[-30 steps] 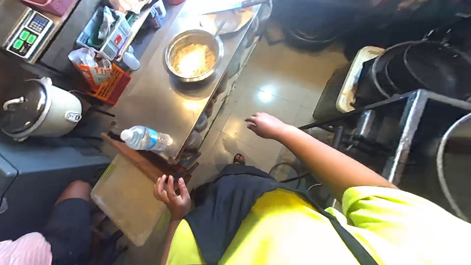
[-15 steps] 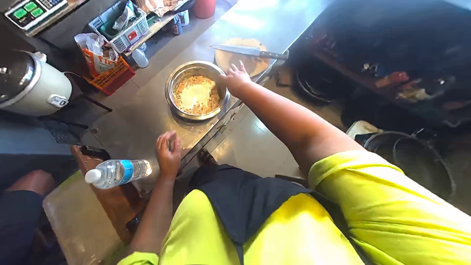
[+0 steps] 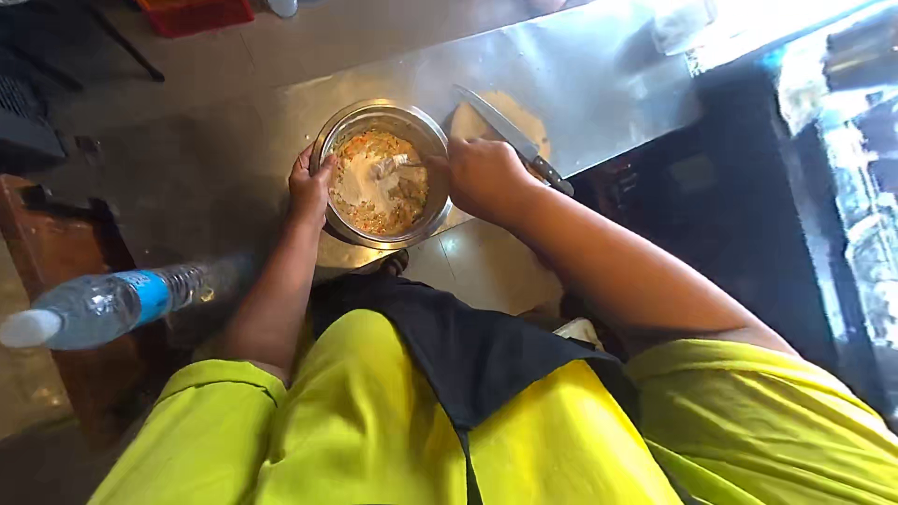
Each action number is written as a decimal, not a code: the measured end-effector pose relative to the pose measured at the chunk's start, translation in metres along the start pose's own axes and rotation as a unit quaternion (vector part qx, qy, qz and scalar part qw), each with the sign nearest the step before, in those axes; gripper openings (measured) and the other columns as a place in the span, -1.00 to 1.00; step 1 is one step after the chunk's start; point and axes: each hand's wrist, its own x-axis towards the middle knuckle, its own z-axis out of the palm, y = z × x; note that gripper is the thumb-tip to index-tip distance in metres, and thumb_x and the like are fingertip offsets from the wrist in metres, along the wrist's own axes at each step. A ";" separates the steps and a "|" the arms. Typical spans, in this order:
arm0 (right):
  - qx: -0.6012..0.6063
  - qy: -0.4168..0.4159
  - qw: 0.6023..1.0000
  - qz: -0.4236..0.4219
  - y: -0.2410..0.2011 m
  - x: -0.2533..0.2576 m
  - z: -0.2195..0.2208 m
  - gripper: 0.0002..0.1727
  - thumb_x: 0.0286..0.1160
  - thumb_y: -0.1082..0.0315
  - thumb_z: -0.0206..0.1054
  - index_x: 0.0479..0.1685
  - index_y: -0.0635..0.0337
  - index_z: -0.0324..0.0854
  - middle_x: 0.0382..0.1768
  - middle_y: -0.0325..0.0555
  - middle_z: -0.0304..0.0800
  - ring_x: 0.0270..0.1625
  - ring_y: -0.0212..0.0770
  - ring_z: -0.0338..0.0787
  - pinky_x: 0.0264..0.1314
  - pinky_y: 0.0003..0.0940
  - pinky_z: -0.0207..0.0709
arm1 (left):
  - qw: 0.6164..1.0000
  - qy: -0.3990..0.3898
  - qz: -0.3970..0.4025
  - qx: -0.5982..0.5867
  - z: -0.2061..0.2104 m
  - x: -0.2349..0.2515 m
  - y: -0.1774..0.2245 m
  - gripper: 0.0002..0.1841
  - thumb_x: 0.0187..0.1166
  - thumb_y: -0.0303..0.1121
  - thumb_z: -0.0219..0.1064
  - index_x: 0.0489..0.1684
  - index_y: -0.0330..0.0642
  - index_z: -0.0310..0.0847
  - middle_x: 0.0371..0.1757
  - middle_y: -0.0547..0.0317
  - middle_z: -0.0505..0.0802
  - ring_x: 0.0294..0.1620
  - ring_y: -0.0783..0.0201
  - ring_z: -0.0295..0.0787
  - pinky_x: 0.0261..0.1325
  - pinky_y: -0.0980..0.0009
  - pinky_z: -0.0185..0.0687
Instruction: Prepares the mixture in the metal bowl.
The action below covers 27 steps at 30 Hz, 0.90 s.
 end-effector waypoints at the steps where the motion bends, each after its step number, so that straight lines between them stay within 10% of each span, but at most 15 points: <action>1: 0.002 0.001 1.000 -0.010 0.000 0.007 0.002 -0.55 0.54 0.52 0.26 0.41 0.05 0.67 0.13 0.39 0.68 0.06 0.42 0.77 -0.20 0.29 0.66 | 1.000 0.006 -0.006 -0.018 0.001 -0.002 0.000 -0.40 0.62 -0.29 0.43 0.63 -0.25 0.40 0.47 -0.02 0.69 0.42 0.27 0.67 0.47 0.29 0.62; 16: -0.065 -0.026 0.989 -0.129 0.021 0.103 0.002 -0.32 0.56 0.60 0.22 0.75 0.15 0.33 0.32 0.46 0.52 0.22 0.49 0.66 -0.14 0.29 0.63 | 0.997 0.034 -0.021 -0.067 0.005 -0.005 0.003 -0.48 0.60 -0.48 0.40 0.55 -0.29 0.44 0.36 0.07 0.74 0.29 0.33 0.73 0.36 0.38 0.69; 27: -0.031 -0.060 0.994 -0.090 0.075 0.059 0.044 -0.71 0.66 0.30 0.18 0.05 0.29 0.72 -0.15 0.28 0.80 -0.05 0.37 0.84 -0.19 0.36 0.61 | 0.993 0.068 -0.021 -0.097 0.011 -0.013 0.003 -0.46 0.61 -0.46 0.39 0.59 -0.27 0.42 0.41 0.07 0.72 0.34 0.34 0.71 0.40 0.39 0.66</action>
